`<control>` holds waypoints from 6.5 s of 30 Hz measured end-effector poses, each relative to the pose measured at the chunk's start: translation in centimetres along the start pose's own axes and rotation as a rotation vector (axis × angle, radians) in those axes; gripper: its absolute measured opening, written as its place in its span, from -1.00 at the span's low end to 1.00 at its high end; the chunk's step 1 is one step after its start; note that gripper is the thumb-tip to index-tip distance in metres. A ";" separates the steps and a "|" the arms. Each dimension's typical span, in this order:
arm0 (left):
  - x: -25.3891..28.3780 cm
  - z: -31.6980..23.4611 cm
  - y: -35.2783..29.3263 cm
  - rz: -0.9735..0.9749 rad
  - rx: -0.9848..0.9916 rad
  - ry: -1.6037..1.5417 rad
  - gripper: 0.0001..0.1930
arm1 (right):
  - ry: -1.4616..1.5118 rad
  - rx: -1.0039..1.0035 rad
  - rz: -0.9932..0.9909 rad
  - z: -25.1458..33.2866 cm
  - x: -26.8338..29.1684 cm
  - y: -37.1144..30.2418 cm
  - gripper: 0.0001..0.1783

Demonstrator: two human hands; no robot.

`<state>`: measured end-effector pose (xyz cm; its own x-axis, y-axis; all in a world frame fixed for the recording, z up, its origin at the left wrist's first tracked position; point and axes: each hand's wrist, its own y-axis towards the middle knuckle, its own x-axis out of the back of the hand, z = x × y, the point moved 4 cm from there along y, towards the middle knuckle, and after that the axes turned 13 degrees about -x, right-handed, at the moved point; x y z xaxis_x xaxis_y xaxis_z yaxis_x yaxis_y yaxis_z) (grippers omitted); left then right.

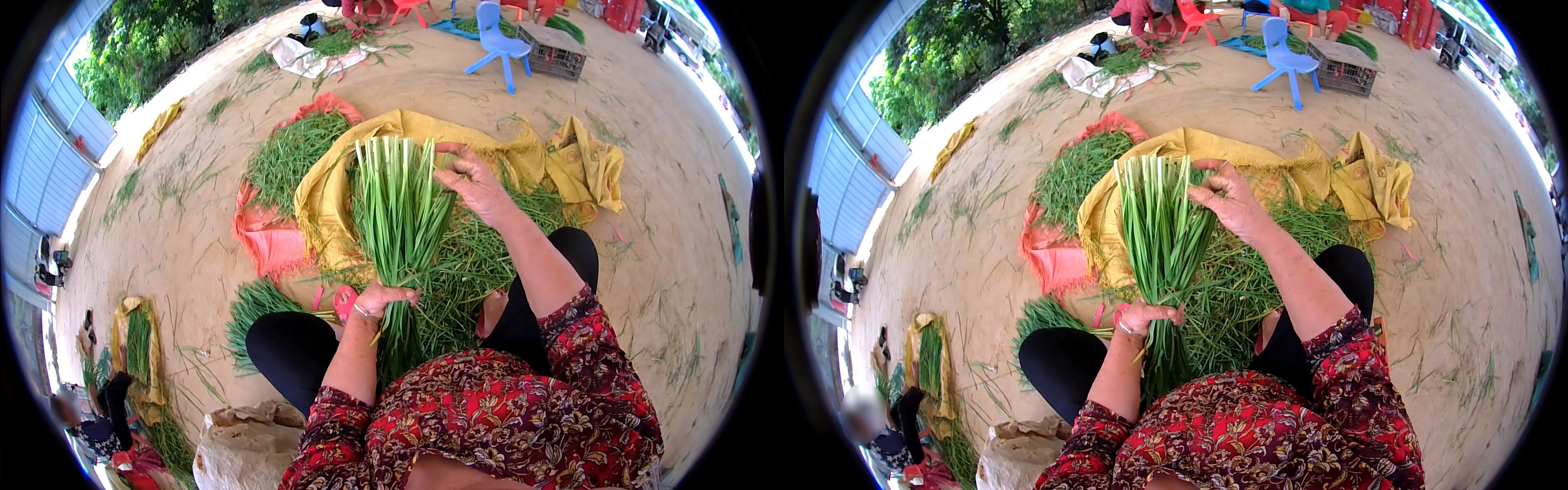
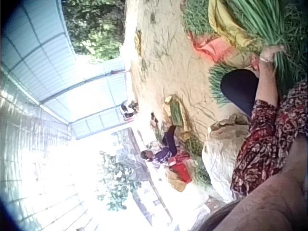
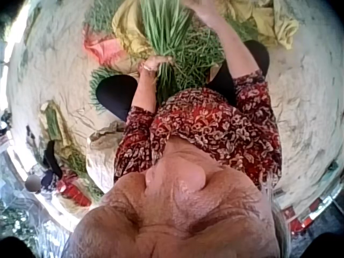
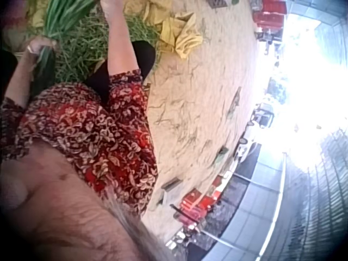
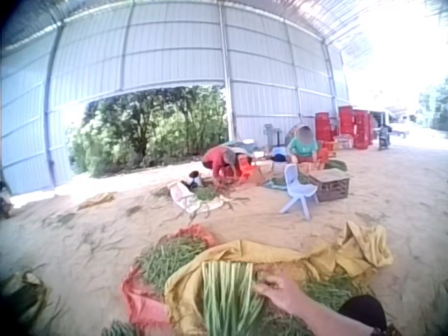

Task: The person removes dead or discolored leaves from bundles of green onions by hand and places the cleaned bundles into a larger pile on a tarp.

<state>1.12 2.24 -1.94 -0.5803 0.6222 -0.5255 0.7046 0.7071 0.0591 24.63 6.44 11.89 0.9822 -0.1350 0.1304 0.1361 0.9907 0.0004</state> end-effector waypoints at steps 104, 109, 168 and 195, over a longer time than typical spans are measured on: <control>2.8 0.5 -1.5 0.104 0.098 0.076 -0.49 | -0.260 -0.071 0.134 -0.4 2.1 0.6 -0.87; 2.5 0.0 -1.2 0.071 0.067 0.072 -0.48 | -0.075 -0.190 -0.076 -0.3 3.6 0.8 -0.89; 2.0 2.4 0.9 -0.218 -0.039 0.218 -0.38 | 0.480 -0.244 0.269 4.2 -0.3 -1.1 -0.92; 3.4 2.9 0.6 -0.179 -0.034 0.724 -0.08 | -0.255 0.014 0.166 1.6 0.3 0.4 -0.86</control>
<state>0.74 3.81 -6.16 -0.8170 0.5540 0.1600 0.5679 0.8211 0.0574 24.77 6.84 13.50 0.9266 0.0355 0.3743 -0.0269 0.9992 -0.0280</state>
